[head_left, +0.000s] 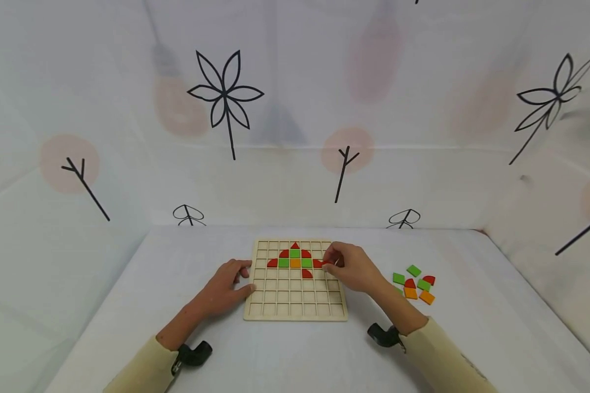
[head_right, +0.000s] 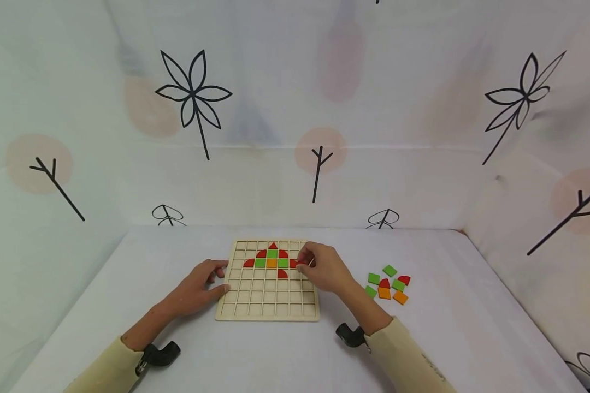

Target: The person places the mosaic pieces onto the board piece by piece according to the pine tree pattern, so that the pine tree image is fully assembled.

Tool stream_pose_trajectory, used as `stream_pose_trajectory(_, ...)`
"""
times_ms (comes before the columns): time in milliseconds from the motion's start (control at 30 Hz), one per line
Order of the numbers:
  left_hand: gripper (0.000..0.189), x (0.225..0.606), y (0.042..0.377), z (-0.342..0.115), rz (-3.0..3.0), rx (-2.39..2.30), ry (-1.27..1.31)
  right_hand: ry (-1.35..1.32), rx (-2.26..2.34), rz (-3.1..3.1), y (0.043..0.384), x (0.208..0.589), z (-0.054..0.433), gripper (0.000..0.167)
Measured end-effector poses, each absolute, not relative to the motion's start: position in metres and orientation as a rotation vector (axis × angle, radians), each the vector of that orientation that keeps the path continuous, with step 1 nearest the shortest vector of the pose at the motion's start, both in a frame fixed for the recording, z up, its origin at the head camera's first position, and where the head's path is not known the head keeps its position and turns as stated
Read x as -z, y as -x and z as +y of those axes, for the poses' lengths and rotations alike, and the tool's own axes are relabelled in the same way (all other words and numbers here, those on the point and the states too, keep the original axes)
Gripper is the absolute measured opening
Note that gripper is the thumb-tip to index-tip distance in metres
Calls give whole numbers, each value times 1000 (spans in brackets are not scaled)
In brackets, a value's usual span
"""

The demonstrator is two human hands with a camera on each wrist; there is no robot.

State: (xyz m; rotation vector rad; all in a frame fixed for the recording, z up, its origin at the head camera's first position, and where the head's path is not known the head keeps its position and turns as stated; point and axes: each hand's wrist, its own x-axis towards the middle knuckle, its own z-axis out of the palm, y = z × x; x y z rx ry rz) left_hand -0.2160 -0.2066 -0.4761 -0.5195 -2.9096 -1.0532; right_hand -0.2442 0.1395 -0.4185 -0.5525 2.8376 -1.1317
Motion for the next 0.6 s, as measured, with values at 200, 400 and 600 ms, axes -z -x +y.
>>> stream_pose_trajectory(200,60,476,216,-206,-2910,1066,517,583,1148,2831,246,421,129,9)
stream_pose_trajectory(400,60,475,217,-206,-2918,1066,511,586,1146,2846,250,422,119,7)
stream_pose_trajectory(600,60,475,217,-206,-2923,1067,492,596,1159,2825,252,424,106,6)
